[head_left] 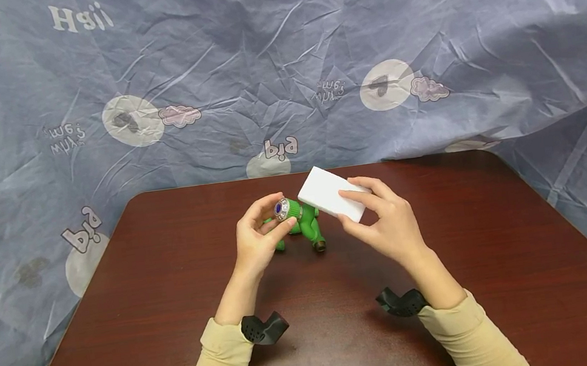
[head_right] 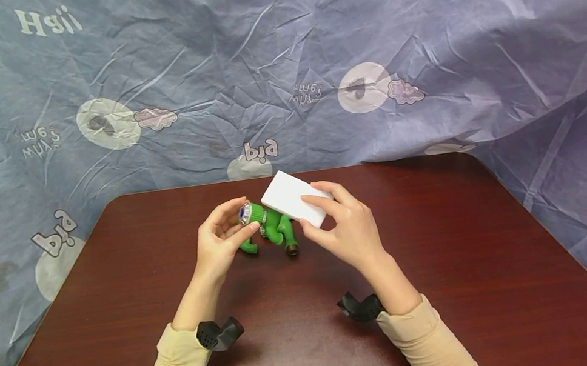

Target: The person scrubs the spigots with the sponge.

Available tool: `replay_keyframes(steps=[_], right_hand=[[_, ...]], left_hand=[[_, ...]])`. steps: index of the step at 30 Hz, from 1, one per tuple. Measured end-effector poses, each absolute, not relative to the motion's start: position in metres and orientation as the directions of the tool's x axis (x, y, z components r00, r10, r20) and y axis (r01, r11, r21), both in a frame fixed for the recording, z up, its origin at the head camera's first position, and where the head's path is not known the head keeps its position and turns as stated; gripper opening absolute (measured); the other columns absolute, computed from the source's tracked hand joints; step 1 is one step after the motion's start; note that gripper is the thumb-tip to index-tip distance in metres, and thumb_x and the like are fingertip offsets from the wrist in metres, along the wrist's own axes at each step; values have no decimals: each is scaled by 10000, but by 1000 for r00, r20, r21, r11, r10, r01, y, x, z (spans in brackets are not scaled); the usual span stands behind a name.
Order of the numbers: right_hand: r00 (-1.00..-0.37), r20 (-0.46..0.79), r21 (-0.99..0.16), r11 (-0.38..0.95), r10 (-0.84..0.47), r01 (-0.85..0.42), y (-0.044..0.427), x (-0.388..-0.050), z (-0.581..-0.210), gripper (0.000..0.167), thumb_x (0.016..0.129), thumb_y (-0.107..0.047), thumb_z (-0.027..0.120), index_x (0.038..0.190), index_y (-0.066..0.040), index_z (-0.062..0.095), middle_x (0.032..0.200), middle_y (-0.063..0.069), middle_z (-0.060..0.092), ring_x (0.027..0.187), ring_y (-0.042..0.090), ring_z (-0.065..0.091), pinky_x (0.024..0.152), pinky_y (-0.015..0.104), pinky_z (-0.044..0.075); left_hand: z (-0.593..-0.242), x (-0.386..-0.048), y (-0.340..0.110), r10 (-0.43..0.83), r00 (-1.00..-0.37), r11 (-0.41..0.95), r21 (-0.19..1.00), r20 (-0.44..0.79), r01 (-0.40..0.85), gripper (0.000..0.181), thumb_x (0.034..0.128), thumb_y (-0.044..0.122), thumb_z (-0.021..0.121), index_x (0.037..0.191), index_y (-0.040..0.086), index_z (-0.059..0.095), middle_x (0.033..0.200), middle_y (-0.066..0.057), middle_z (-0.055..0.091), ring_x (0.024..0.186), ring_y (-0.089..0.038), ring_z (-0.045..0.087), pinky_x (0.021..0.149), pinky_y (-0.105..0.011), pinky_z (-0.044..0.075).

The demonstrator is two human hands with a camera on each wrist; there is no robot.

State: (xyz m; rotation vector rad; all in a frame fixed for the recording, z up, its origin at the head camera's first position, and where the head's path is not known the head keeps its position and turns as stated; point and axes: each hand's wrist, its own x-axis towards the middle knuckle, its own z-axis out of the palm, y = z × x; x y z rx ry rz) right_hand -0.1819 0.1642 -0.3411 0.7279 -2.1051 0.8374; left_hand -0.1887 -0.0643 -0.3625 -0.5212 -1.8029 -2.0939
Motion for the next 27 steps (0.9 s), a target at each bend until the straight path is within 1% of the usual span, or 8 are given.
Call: replay_keyframes(steps=[4,7,11,14,17,21,27], right_hand=[[-559,788,-323,600,-258,-732,163,-182,-342,349,683,-153,780,1023,-94,730,1139,85,616,981,233,611,716,310,476],[-560,778,-317,592,-284,-741,163,-182,-343,356,679,-144,781,1027,-96,728,1144,89,613,995,234,607,730,305,476],[-570,767,-321,593,-295,-739,165,-182,-342,355,681,-144,779,1030,-99,728,1148,79,611,991,225,608,737,282,469],[-573,765,-335,576,-296,-745,166,-181,-340,355,680,-135,779,1029,-104,729,1148,71,611,988,222,606,752,242,457],[-567,765,-345,548,-306,-762,167,-181,-339,353,677,-116,773,1027,-112,730,1148,67,612,990,222,603,758,203,441],[-557,755,-335,527,-346,-781,168,-182,-339,350,678,-105,763,1026,-126,730,1148,56,615,996,215,601,746,199,438],[-553,723,-306,525,-415,-794,170,-181,-338,336,685,-138,756,1019,-135,727,1144,43,615,979,197,603,711,210,442]], left_hand=[[-362,-188,-65,-11,-884,-166,871,467,462,443,749,-131,706,1174,-55,610,1123,-174,618,902,-168,611,746,-252,538],[-362,-188,-65,-27,-889,-171,874,457,455,432,746,-126,710,1162,-50,620,1108,-175,622,876,-166,618,703,-267,550],[-362,-189,-65,-63,-898,-153,885,436,441,423,740,-95,737,1145,-47,624,1056,-155,638,856,-156,614,724,-276,542],[-361,-189,-65,-83,-905,-152,892,417,425,412,744,-64,751,1135,-40,623,1004,-115,637,848,-153,603,711,-238,524],[-361,-189,-65,-100,-912,-155,900,397,408,398,746,-38,761,1119,-38,623,961,-79,623,818,-164,591,648,-198,499],[-361,-189,-66,-141,-923,-123,919,357,374,357,741,13,783,1068,-14,644,923,-40,637,764,-157,594,570,-180,465],[-340,-174,-64,-183,-935,-91,942,304,324,334,746,-11,768,1047,-69,634,928,-69,645,764,-188,594,571,-174,466]])
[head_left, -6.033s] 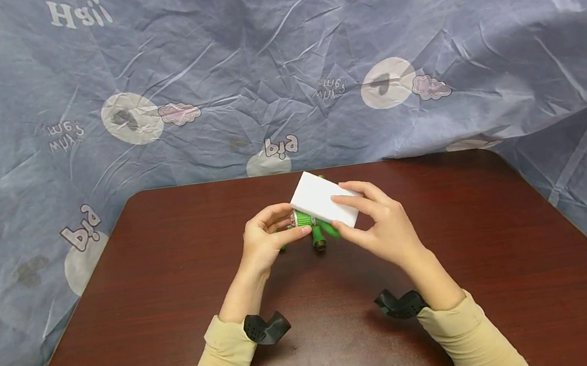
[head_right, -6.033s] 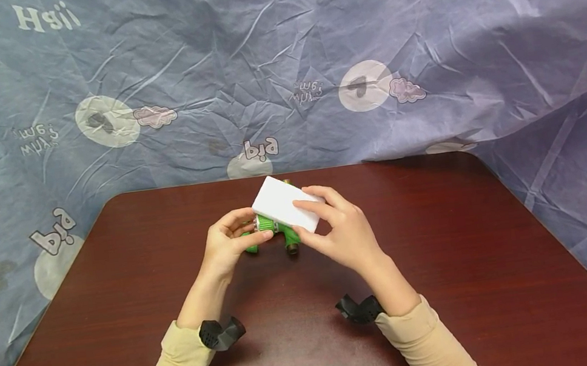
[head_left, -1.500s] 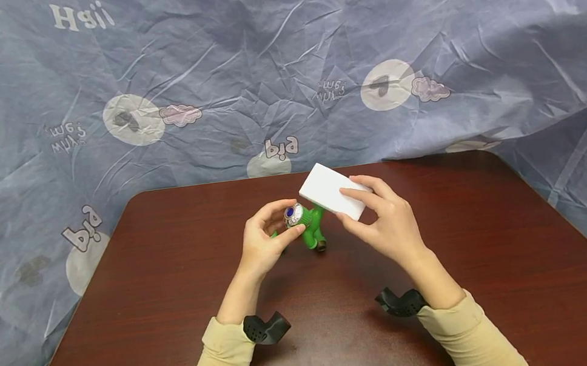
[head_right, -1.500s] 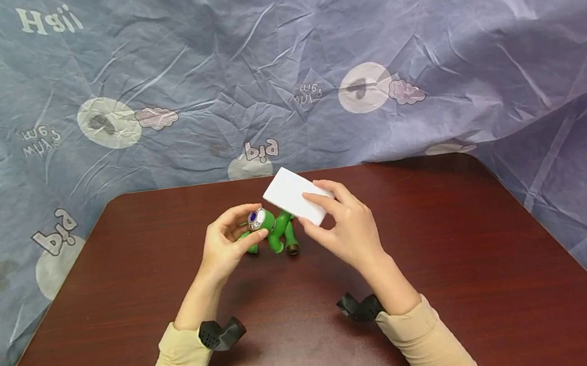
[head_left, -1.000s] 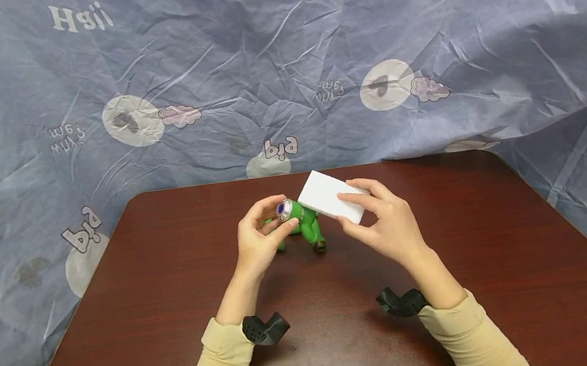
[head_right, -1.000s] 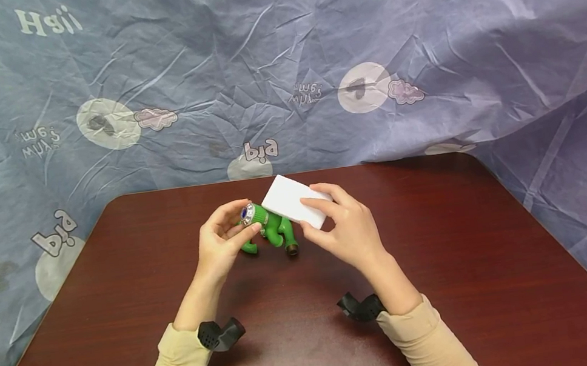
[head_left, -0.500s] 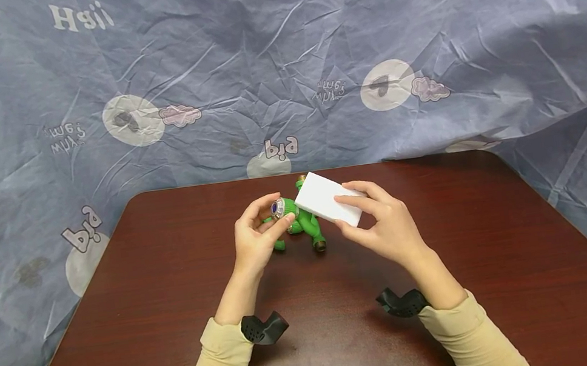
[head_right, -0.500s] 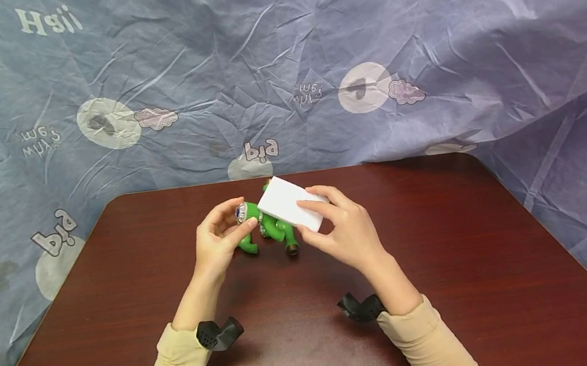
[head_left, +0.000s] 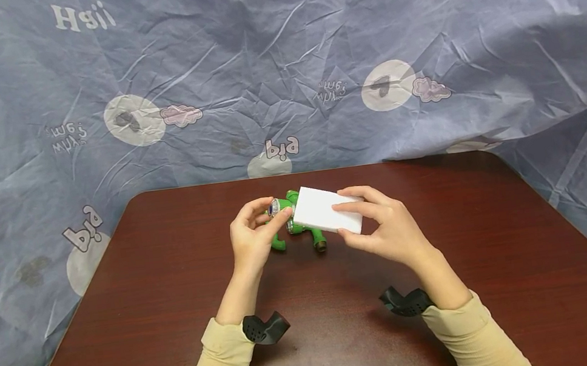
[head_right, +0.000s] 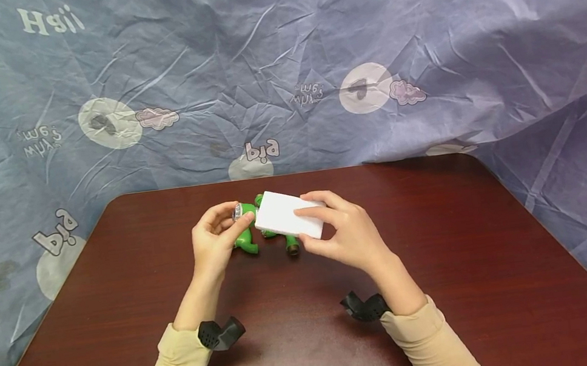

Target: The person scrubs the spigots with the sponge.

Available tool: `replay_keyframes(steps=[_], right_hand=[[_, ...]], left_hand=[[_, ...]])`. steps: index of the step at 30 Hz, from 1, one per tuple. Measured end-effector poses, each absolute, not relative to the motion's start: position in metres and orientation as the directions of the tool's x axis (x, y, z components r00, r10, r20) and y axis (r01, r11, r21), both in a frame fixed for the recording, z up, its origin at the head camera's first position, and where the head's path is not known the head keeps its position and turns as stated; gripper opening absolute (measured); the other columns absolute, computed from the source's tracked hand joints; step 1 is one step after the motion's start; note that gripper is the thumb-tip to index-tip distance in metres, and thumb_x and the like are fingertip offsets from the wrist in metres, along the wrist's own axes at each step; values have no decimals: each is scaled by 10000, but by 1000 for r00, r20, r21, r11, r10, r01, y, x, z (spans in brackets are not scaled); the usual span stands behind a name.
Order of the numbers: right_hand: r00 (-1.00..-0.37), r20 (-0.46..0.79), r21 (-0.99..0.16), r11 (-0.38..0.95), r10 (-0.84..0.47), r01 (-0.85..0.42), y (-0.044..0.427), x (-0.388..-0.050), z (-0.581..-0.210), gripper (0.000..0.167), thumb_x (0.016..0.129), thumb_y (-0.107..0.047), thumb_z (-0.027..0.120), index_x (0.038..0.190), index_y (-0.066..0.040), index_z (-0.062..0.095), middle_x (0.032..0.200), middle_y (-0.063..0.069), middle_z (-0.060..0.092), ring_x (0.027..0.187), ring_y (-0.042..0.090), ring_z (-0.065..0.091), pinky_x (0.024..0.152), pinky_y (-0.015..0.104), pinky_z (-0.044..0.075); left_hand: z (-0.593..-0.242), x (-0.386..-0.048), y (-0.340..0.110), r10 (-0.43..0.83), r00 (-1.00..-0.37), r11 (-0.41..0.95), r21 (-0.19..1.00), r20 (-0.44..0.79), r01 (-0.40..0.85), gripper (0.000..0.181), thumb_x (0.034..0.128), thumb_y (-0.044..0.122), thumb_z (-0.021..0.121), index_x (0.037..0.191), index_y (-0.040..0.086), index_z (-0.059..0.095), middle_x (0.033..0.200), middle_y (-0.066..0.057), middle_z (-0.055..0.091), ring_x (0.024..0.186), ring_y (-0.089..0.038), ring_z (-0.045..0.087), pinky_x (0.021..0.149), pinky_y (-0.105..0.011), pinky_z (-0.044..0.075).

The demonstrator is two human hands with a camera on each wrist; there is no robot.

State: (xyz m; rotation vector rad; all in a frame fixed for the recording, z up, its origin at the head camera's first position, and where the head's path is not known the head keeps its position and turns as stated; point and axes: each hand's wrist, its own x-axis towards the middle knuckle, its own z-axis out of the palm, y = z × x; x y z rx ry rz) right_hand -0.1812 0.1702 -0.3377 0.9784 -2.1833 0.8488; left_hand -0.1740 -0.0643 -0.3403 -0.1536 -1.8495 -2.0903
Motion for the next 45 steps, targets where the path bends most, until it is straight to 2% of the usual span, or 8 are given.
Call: replay_keyframes(steps=[8,15,19,24,28,33,37,45], right_hand=[[-564,703,-271,571,-433,-775,176,-181,-336,329,667,-148,752,995,-128,727,1128,41,616,965,190,605,696,224,442],[-549,693,-283,524,-467,-804,170,-182,-337,345,688,-158,774,1027,-124,722,1148,51,612,990,200,604,714,239,455],[-550,691,-271,537,-469,-799,171,-182,-336,344,680,-163,773,1018,-119,726,1147,50,613,985,196,607,717,245,455],[-564,728,-301,558,-389,-773,173,-182,-336,345,672,-131,769,1014,-122,726,1144,47,615,984,201,604,732,206,440],[-573,760,-357,541,-305,-762,173,-183,-337,354,663,-85,777,1013,-110,728,1137,59,619,990,217,599,784,154,420],[-576,781,-392,531,-239,-752,172,-184,-336,358,656,-57,784,1008,-94,730,1126,68,622,1010,234,588,817,141,407],[-584,777,-403,529,-233,-747,170,-182,-335,356,660,-74,795,1010,-93,729,1129,63,622,1020,228,587,825,150,409],[-595,757,-412,511,-269,-755,167,-181,-338,373,663,-93,811,1026,-104,726,1141,53,619,1025,223,589,836,165,415]], left_hand=[[-358,-188,-65,-242,-911,-87,928,332,362,384,725,20,798,1071,-51,648,966,-156,643,755,-165,585,613,-178,502],[-361,-190,-64,-226,-904,-87,916,364,391,388,729,27,795,1082,-27,644,993,-106,642,833,-153,583,654,-188,498],[-360,-190,-64,-223,-910,-114,918,349,380,412,742,-13,763,1126,-38,617,1085,-111,627,911,-148,564,751,-240,501],[-361,-190,-64,-186,-917,-169,908,352,383,424,755,-74,725,1157,-74,590,1124,-167,608,958,-163,573,830,-317,508],[-363,-191,-63,-150,-915,-197,896,374,399,436,738,-113,720,1151,-97,579,1114,-200,609,964,-159,595,832,-316,515],[-363,-189,-62,-105,-912,-196,891,396,409,527,696,-121,754,1187,-49,577,1121,-220,621,961,-161,617,779,-239,512],[-362,-187,-61,-83,-907,-164,893,412,420,567,678,-94,783,1203,-5,589,1103,-196,642,997,-171,612,795,-236,495],[-362,-186,-59,-40,-890,-145,878,455,456,562,655,-121,786,1180,-31,606,1084,-217,649,994,-164,616,821,-262,483]])
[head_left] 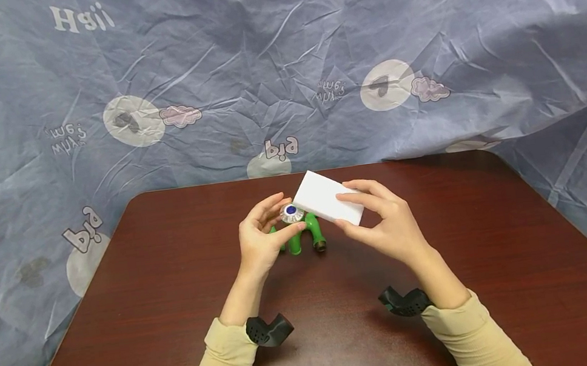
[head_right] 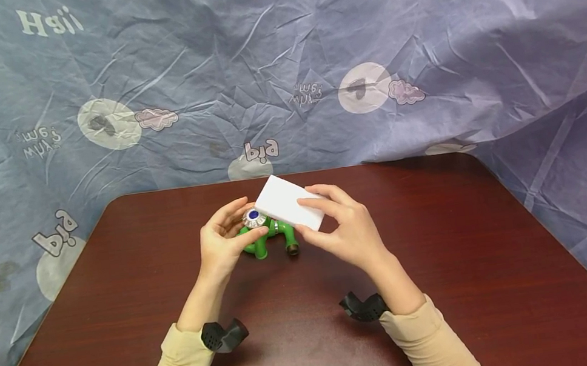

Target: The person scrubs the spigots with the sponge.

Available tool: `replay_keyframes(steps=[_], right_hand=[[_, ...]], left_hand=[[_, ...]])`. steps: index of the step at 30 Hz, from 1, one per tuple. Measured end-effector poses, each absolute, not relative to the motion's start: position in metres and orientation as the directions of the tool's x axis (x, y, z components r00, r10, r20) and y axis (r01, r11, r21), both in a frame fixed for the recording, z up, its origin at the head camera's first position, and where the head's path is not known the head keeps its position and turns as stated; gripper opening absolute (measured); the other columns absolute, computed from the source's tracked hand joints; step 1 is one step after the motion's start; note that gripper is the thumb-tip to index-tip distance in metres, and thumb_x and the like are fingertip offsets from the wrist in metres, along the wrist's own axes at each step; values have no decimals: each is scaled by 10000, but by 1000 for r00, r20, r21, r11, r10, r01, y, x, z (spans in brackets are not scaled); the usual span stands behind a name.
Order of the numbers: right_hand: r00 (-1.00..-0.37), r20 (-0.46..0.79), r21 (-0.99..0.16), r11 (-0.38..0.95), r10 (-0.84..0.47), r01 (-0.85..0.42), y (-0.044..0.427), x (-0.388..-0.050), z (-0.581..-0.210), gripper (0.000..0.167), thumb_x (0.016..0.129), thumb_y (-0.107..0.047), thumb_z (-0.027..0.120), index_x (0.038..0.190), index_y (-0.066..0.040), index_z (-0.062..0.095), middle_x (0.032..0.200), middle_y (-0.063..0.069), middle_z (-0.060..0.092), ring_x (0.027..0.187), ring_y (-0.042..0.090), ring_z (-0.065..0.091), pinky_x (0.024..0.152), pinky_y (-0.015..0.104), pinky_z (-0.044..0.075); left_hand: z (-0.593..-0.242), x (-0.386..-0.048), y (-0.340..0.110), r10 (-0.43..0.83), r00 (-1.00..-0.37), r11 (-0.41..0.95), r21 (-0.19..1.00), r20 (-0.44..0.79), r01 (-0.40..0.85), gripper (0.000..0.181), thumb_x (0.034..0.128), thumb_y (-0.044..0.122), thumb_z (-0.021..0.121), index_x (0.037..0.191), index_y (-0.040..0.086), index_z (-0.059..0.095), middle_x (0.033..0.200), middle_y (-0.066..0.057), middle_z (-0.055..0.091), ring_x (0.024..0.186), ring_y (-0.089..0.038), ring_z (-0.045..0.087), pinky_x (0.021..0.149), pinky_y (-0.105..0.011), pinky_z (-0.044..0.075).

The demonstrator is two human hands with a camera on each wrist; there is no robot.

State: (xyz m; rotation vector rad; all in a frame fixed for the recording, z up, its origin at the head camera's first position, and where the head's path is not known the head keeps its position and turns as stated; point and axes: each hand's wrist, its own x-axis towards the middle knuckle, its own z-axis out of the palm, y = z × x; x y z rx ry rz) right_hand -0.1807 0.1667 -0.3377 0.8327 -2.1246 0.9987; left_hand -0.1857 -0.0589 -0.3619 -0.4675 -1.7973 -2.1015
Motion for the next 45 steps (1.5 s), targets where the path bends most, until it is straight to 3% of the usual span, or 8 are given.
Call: replay_keyframes(steps=[9,16,21,29,38,45], right_hand=[[-585,728,-391,484,-357,-783,163,-179,-339,370,683,-127,804,1043,-132,723,1146,42,615,1030,210,587,817,198,435],[-622,718,-373,582,-312,-722,165,-179,-337,343,702,-168,790,1033,-114,724,1145,41,616,1008,197,600,753,278,476],[-618,728,-372,586,-296,-720,169,-179,-336,323,691,-147,774,1011,-123,728,1122,30,625,988,195,603,736,229,455],[-563,730,-346,501,-388,-794,163,-178,-337,317,700,-140,756,1016,-138,726,1127,46,624,999,205,603,758,228,463],[-600,742,-367,568,-300,-737,168,-179,-337,314,685,-137,759,997,-127,731,1115,28,628,961,183,610,739,181,440],[-568,724,-350,501,-392,-791,163,-178,-338,318,703,-143,761,1019,-137,725,1126,40,626,999,201,603,772,221,460]], left_hand=[[-362,-184,-55,-10,-877,-84,874,480,479,558,639,-116,796,1163,-62,610,1085,-198,651,976,-181,623,834,-299,502],[-363,-183,-53,-7,-876,-45,875,482,482,561,623,-86,817,1149,-44,624,1078,-179,659,996,-251,625,842,-300,507],[-363,-183,-53,-9,-867,-50,866,498,498,559,621,-98,814,1145,-51,622,1066,-189,663,997,-248,630,834,-297,509],[-363,-182,-53,-3,-875,-17,874,485,485,544,641,-83,811,1152,-35,629,1078,-181,658,992,-259,627,837,-319,508],[-361,-183,-53,-19,-868,-54,866,496,497,551,625,-102,813,1140,-53,624,1063,-200,663,998,-260,627,819,-289,508],[-362,-183,-53,-19,-868,-29,867,497,497,538,632,-97,808,1137,-58,627,1071,-194,658,983,-267,628,826,-305,510]])
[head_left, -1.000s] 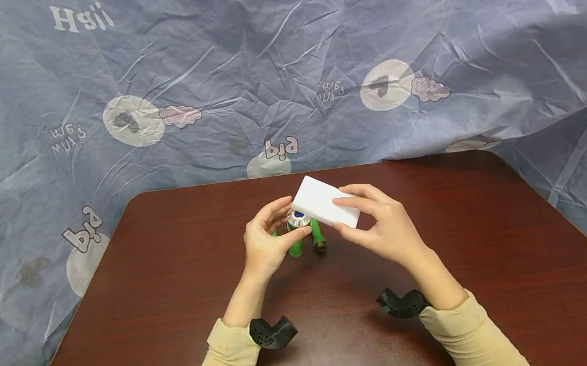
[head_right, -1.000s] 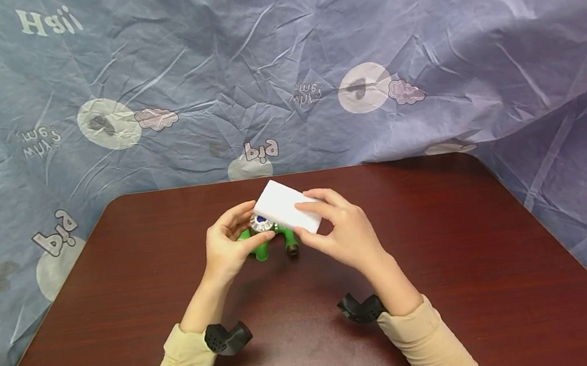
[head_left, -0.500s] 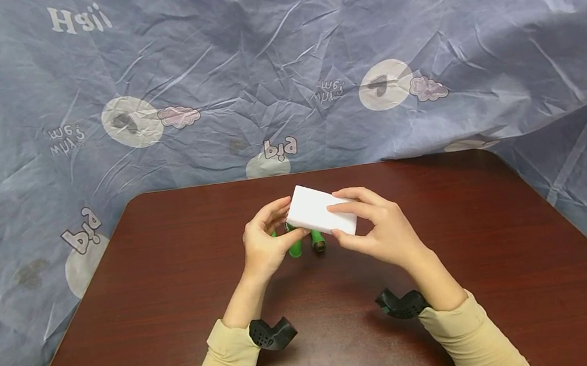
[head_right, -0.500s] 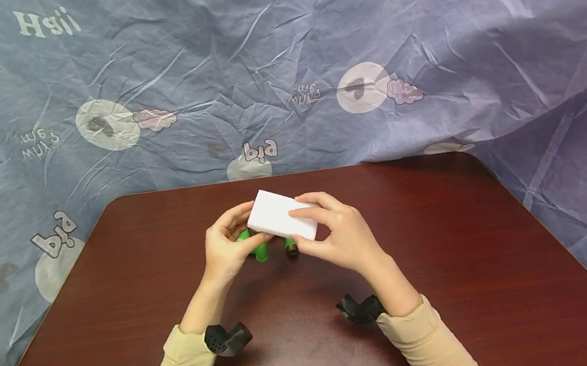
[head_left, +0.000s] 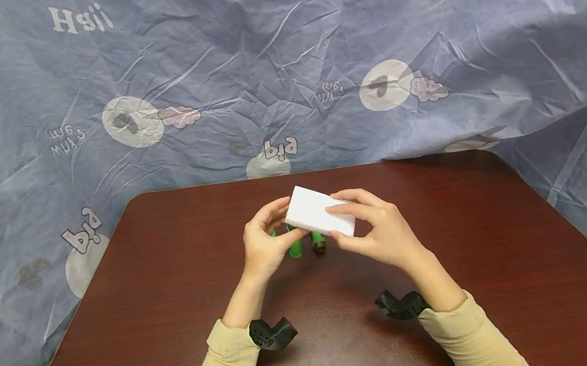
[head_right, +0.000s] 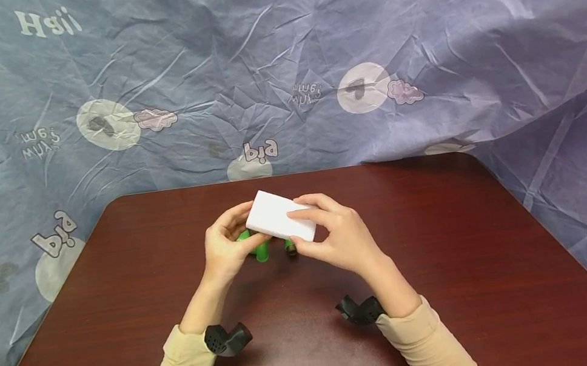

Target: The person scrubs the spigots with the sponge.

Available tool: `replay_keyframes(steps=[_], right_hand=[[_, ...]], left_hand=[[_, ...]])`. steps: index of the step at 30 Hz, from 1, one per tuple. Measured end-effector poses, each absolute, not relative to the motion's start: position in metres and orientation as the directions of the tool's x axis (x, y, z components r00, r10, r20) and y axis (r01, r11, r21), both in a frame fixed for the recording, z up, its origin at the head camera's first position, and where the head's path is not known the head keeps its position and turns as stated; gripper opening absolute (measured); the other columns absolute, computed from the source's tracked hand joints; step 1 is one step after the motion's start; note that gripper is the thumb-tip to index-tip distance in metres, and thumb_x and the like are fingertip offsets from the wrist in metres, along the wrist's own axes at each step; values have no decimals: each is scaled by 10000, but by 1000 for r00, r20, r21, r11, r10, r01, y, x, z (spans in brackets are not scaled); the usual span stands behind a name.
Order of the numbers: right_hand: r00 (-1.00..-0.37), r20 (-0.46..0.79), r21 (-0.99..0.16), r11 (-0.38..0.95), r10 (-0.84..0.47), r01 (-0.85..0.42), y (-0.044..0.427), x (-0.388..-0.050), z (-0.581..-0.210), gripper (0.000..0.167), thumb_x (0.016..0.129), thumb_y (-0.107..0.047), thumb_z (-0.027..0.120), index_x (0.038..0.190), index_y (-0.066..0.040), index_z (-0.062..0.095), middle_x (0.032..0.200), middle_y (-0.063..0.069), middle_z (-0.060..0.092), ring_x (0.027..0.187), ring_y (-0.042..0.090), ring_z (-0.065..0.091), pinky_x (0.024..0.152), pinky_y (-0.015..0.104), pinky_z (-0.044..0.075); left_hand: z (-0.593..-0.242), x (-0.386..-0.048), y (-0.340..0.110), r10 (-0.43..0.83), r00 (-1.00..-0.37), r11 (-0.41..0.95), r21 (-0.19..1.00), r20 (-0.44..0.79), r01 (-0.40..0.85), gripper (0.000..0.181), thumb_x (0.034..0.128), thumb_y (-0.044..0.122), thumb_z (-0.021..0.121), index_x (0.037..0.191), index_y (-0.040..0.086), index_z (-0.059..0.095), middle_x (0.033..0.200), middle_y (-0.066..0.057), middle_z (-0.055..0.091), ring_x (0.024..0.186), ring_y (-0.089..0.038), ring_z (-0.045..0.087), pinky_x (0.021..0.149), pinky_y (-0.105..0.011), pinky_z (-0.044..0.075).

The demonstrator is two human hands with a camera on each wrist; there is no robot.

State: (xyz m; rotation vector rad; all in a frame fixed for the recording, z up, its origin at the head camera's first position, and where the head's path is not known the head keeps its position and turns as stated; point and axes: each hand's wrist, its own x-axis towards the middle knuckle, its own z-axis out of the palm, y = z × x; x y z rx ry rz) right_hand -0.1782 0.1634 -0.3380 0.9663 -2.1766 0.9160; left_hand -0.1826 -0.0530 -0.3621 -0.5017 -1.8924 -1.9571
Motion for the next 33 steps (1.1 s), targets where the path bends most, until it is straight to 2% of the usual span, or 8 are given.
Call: replay_keyframes(steps=[8,14,19,23,26,33], right_hand=[[-590,742,-373,536,-319,-758,170,-180,-335,308,681,-102,743,986,-141,724,1097,34,635,969,200,608,765,181,433],[-616,723,-360,590,-313,-723,171,-179,-336,294,680,-149,748,973,-157,723,1095,-1,638,953,167,613,710,175,436],[-620,712,-364,582,-330,-727,169,-180,-338,315,681,-155,768,993,-157,720,1101,8,635,976,180,608,727,202,449],[-618,712,-363,579,-333,-730,168,-181,-339,324,684,-161,779,1002,-146,721,1108,15,632,993,190,607,742,230,459],[-616,716,-360,581,-330,-730,167,-181,-340,322,685,-167,778,1000,-138,721,1108,14,632,993,192,609,741,239,464],[-621,715,-362,588,-322,-723,166,-181,-341,314,690,-186,777,994,-134,722,1110,6,630,993,180,607,734,224,462]], left_hand=[[-361,-186,-58,-85,-883,-76,881,462,468,521,652,-95,803,1140,-46,625,1079,-215,653,1032,-270,617,829,-390,498],[-359,-187,-61,-116,-888,-110,882,446,458,481,686,-70,794,1137,-44,626,1093,-198,647,1040,-261,606,793,-293,499],[-359,-186,-61,-123,-885,-139,875,449,463,402,703,-50,790,1081,-47,656,1016,-181,665,911,-166,639,744,-238,518],[-361,-186,-60,-107,-893,-241,860,436,449,371,710,-85,765,1058,-116,641,955,-185,664,810,-170,664,667,-246,551],[-361,-186,-60,-94,-905,-309,852,414,422,391,706,-123,747,1077,-141,627,977,-175,670,837,-197,675,659,-276,562],[-359,-185,-62,-64,-916,-326,859,397,395,461,718,-158,712,1164,-105,606,1114,-240,630,975,-232,652,764,-299,546]])
